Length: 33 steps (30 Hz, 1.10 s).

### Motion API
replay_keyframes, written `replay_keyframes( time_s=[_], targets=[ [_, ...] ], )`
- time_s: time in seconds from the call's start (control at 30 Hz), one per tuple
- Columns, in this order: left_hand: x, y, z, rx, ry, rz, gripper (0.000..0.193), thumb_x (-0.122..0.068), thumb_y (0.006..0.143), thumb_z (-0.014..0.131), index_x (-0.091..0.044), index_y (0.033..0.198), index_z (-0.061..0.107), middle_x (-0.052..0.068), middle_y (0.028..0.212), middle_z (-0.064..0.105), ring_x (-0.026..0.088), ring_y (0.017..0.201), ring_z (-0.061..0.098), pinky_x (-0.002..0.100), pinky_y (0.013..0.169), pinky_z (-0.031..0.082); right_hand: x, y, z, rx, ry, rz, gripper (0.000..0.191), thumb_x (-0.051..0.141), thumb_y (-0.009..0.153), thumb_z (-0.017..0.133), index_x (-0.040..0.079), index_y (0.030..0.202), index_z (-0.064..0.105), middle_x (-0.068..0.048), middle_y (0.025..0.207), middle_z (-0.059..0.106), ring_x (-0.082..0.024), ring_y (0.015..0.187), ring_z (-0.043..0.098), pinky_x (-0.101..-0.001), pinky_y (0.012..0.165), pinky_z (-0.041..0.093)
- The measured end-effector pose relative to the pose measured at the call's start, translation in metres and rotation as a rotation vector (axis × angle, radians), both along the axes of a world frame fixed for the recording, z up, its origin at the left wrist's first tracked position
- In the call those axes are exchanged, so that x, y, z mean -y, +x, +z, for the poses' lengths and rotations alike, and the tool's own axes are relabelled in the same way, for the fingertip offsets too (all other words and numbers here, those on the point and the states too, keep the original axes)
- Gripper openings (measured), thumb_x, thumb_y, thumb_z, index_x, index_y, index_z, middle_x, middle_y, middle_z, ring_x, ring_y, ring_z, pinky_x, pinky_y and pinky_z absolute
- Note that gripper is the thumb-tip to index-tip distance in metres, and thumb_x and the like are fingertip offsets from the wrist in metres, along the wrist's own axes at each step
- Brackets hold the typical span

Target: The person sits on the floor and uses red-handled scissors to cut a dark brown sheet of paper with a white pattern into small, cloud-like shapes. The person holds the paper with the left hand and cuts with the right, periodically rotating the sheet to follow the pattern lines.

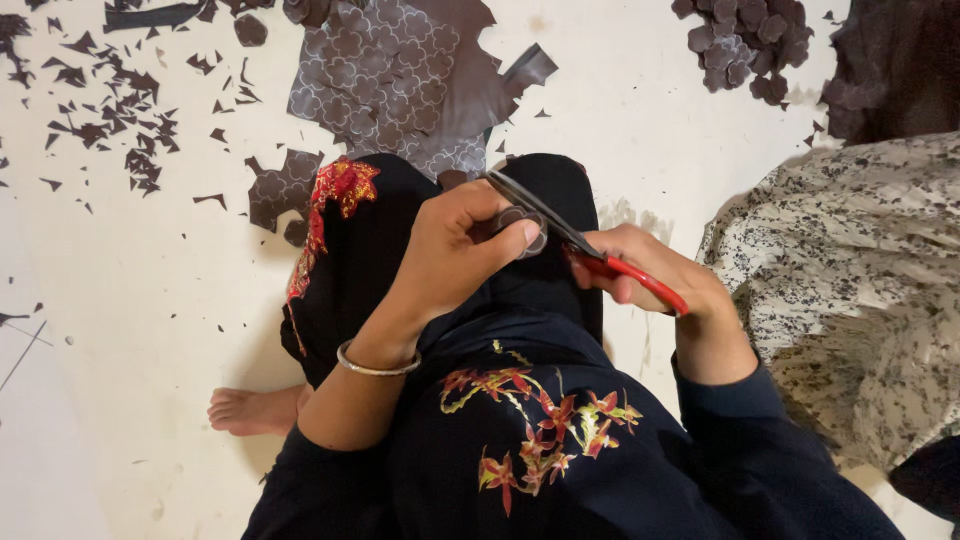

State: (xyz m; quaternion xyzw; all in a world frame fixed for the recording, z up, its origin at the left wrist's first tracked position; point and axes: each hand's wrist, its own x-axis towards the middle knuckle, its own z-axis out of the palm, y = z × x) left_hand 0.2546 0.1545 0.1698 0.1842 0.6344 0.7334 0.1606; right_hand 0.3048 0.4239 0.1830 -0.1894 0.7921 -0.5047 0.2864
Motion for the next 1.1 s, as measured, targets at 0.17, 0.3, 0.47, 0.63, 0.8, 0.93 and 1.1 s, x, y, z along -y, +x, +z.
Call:
replay_keyframes(
  time_s=[0.17,0.3,0.47,0.63,0.8,0.93,1.1],
  targets=[
    [0.006,-0.007,0.002,0.133,0.084,-0.052,0.014,-0.012,0.093,0.075,0.0,0.087,0.073,-0.001,0.077,0.066,0.002,0.069,0.06,0.018,0.061,0.047,0.0,-0.003,0.007,0.031,0.006,-0.079,0.103,0.101,0.07,0.041,0.004,0.095,0.064,0.001,0.062,0.049,-0.012,0.053,0.048,-0.028,0.048,0.037],
    [0.01,-0.009,0.003,0.184,0.011,-0.127,0.016,-0.017,0.092,0.076,-0.001,0.089,0.077,-0.001,0.071,0.07,0.002,0.062,0.062,0.018,0.055,0.049,0.001,-0.012,0.015,-0.019,0.033,0.005,0.105,0.102,0.07,0.04,0.006,0.106,0.066,0.002,0.064,0.049,-0.011,0.055,0.05,-0.028,0.049,0.039],
    [0.009,-0.009,0.004,0.163,-0.075,-0.124,0.017,-0.018,0.089,0.079,-0.001,0.087,0.078,-0.002,0.064,0.066,0.002,0.057,0.059,0.019,0.051,0.044,0.005,-0.014,0.017,-0.054,0.073,0.064,0.105,0.101,0.072,0.039,0.007,0.109,0.066,0.001,0.065,0.051,-0.012,0.058,0.052,-0.0292,0.054,0.041],
    [0.009,-0.008,0.004,0.153,-0.111,-0.142,0.017,-0.019,0.089,0.079,-0.002,0.088,0.079,-0.002,0.062,0.065,0.002,0.055,0.058,0.019,0.05,0.044,0.007,-0.013,0.017,-0.031,0.081,0.066,0.102,0.1,0.072,0.041,0.007,0.107,0.066,0.001,0.063,0.051,-0.013,0.057,0.052,-0.0298,0.053,0.04],
    [0.01,-0.008,0.006,0.18,-0.094,-0.149,0.018,-0.019,0.089,0.078,-0.001,0.086,0.08,-0.001,0.062,0.066,0.003,0.055,0.058,0.019,0.05,0.043,0.008,-0.012,0.017,-0.061,0.094,0.09,0.1,0.099,0.074,0.041,0.008,0.106,0.066,0.001,0.062,0.05,-0.013,0.058,0.052,-0.0298,0.055,0.041],
    [0.01,-0.008,0.008,0.203,-0.085,-0.157,0.019,-0.019,0.088,0.079,-0.001,0.084,0.079,-0.001,0.062,0.065,0.003,0.055,0.059,0.019,0.049,0.044,0.007,-0.01,0.013,-0.054,0.097,0.081,0.098,0.099,0.074,0.042,0.008,0.102,0.065,0.001,0.061,0.049,-0.013,0.057,0.051,-0.0299,0.053,0.04],
    [0.01,-0.009,0.006,0.19,-0.083,-0.151,0.018,-0.019,0.088,0.078,-0.001,0.083,0.079,0.0,0.062,0.067,0.003,0.055,0.059,0.019,0.049,0.045,0.005,-0.007,0.006,-0.031,0.076,0.054,0.096,0.099,0.073,0.039,0.008,0.093,0.063,0.002,0.058,0.046,-0.012,0.055,0.047,-0.0296,0.051,0.038]
  ],
)
